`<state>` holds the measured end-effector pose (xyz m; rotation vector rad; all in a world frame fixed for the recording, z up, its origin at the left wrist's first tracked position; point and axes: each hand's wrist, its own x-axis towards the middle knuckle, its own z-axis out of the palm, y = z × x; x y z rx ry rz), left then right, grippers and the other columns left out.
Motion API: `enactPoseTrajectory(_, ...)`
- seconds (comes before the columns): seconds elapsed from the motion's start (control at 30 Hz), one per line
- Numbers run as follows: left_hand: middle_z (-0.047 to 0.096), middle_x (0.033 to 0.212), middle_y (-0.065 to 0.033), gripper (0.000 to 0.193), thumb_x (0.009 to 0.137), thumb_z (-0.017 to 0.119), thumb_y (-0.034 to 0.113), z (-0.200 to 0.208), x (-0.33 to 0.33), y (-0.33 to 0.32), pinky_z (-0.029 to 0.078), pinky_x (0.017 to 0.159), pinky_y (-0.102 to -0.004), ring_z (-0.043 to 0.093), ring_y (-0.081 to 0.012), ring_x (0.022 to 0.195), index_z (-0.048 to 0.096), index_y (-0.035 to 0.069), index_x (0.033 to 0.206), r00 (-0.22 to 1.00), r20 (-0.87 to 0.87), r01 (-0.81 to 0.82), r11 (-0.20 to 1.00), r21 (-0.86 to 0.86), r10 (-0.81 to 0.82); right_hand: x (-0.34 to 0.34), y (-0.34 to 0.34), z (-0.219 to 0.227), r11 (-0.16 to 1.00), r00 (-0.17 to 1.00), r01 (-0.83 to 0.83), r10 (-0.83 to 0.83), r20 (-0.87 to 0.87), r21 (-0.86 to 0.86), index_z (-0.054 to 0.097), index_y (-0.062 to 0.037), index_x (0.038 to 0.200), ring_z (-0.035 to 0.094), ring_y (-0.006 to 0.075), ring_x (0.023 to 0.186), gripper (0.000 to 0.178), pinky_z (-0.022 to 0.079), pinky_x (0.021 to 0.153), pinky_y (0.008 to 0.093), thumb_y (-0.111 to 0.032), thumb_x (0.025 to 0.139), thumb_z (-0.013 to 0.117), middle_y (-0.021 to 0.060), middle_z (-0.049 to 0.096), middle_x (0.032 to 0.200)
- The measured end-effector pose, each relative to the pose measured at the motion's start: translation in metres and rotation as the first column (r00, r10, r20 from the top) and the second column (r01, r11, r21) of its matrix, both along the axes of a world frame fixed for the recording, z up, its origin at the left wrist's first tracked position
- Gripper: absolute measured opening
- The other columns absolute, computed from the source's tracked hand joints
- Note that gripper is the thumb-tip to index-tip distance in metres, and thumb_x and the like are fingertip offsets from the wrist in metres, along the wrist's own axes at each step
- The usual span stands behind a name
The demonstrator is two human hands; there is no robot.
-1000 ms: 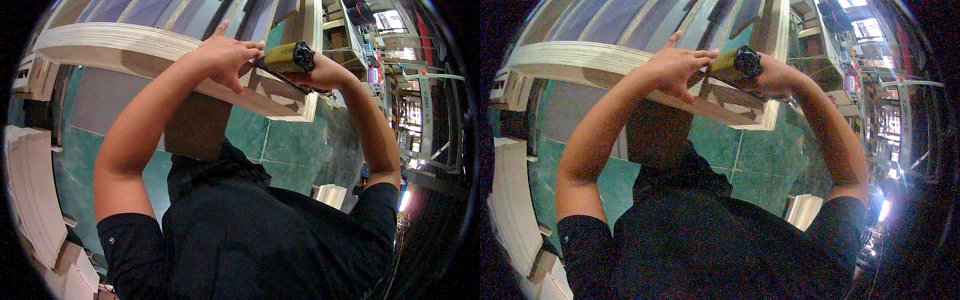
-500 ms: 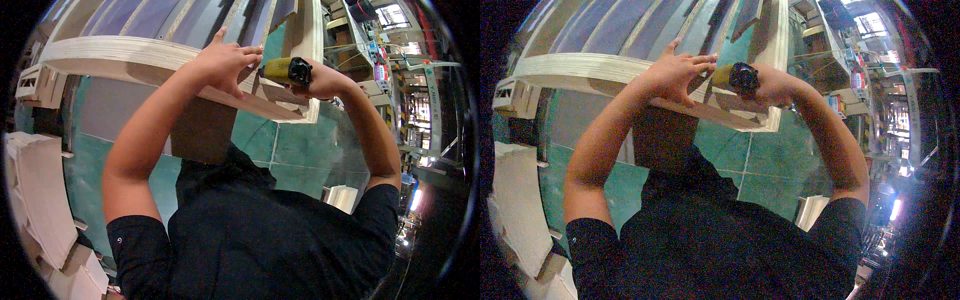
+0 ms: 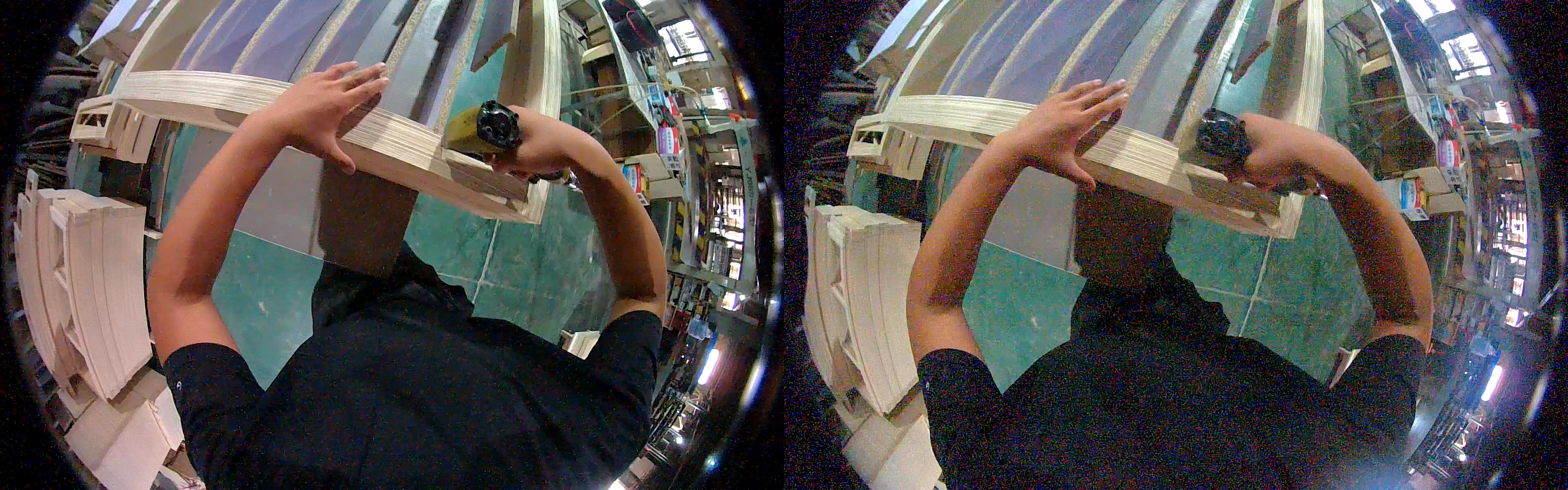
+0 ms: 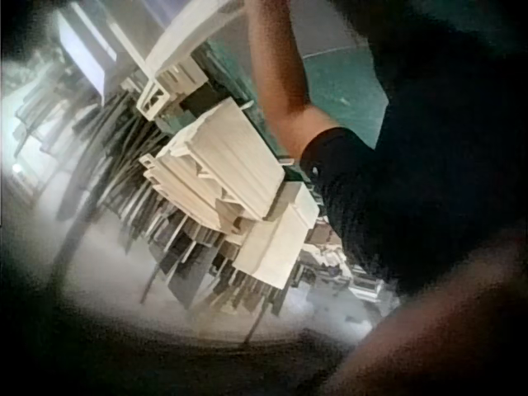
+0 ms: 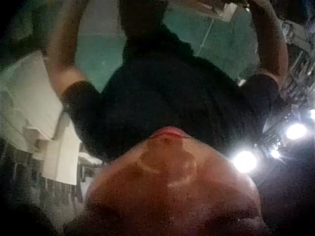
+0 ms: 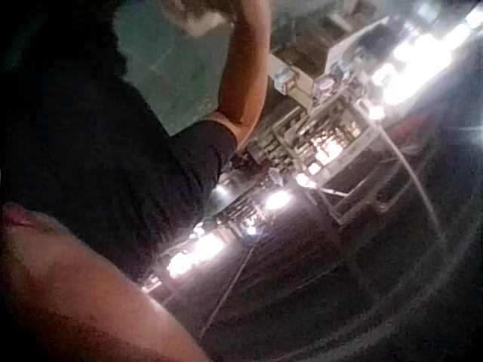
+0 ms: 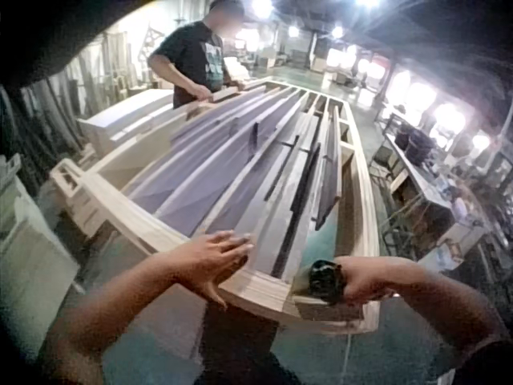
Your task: The person uses a pneumatic nail gun to attach wooden slats to a large, curved wooden frame. They repeatedly pick up slats from the floor, position them against the frame, and secure them with nails. The person also handles a long wooden plank, inspecting it before placing it on the frame.
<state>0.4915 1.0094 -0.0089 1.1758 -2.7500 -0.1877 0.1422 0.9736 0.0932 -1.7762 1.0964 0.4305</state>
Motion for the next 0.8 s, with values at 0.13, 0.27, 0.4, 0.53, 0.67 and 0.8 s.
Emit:
enactPoseTrajectory(0.13, 0.026, 0.168, -0.0108, 0.13, 0.049, 0.091, 0.053, 0.007, 0.001, -0.01, 0.034, 0.12, -0.0518, 0.03, -0.043, 0.15, 0.036, 0.009, 0.157, 0.999, 0.014, 0.053, 0.999, 0.008, -0.053, 0.019, 0.014, 0.036, 0.997, 0.995, 0.046, -0.051, -0.091, -0.054, 0.059, -0.0054, 0.116, 0.061, 0.0118, 0.064, 0.041, 0.05, 0.054, 0.0293, -0.002, 0.08, 0.078, 0.0028, 0.069, 0.086)
enactPoseTrajectory(0.27, 0.032, 0.166, -0.0089, 0.121, 0.051, 0.09, 0.046, -0.012, 0.006, -0.02, 0.042, 0.114, -0.0497, 0.042, -0.0402, 0.143, 0.04, 0.008, 0.155, 0.983, -0.143, 0.12, 0.992, 0.032, -0.114, 0.044, 0.013, 0.047, 0.996, 0.996, 0.082, -0.083, -0.031, -0.033, 0.061, -0.004, 0.11, 0.061, 0.012, 0.063, 0.036, 0.048, 0.052, 0.0297, -0.003, 0.079, 0.077, 0.0042, 0.069, 0.086)
enactPoseTrajectory(0.4, 0.038, 0.163, -0.0074, 0.114, 0.054, 0.088, 0.042, -0.004, 0.002, -0.015, 0.053, 0.101, -0.0482, 0.06, -0.0381, 0.125, 0.044, 0.006, 0.152, 0.986, -0.164, 0.065, 0.983, 0.169, -0.037, 0.082, 0.013, 0.039, 0.986, 0.991, 0.135, -0.131, 0.039, -0.096, 0.064, -0.0043, 0.101, 0.058, 0.0124, 0.059, 0.026, 0.045, 0.048, 0.0297, -0.004, 0.078, 0.076, 0.003, 0.065, 0.076)
enactPoseTrajectory(0.53, 0.04, 0.162, -0.0064, 0.109, 0.056, 0.089, 0.044, -0.008, 0.0, -0.015, 0.056, 0.093, -0.0492, 0.065, -0.0386, 0.116, 0.047, 0.006, 0.149, 0.976, -0.214, 0.065, 0.994, 0.088, -0.045, 0.101, -0.005, 0.022, 0.988, 0.993, 0.094, -0.102, -0.057, -0.125, 0.056, -0.0023, 0.121, 0.061, 0.014, 0.066, 0.049, 0.05, 0.058, 0.0306, 0.004, 0.076, 0.077, 0.0055, 0.067, 0.088)
enactPoseTrajectory(0.67, 0.043, 0.16, -0.0061, 0.103, 0.058, 0.088, 0.046, -0.011, 0.001, -0.017, 0.056, 0.093, -0.0489, 0.067, -0.0381, 0.113, 0.05, 0.006, 0.146, 0.97, -0.241, 0.073, 0.992, 0.101, -0.047, 0.113, -0.001, 0.019, 0.972, 0.992, 0.127, -0.128, 0.007, -0.199, 0.056, -0.0012, 0.121, 0.063, 0.0146, 0.068, 0.052, 0.052, 0.059, 0.0316, 0.001, 0.076, 0.08, 0.0069, 0.067, 0.089)
enactPoseTrajectory(0.8, 0.045, 0.158, -0.0054, 0.097, 0.06, 0.087, 0.048, -0.011, -0.001, -0.016, 0.057, 0.092, -0.0488, 0.068, -0.0376, 0.11, 0.054, 0.008, 0.142, 0.958, -0.283, 0.079, 0.991, 0.104, -0.047, 0.121, -0.003, 0.024, 0.978, 0.989, 0.111, -0.126, -0.073, -0.175, 0.056, -0.002, 0.122, 0.063, 0.0136, 0.07, 0.051, 0.052, 0.058, 0.0314, 0.002, 0.078, 0.079, 0.0062, 0.068, 0.089)
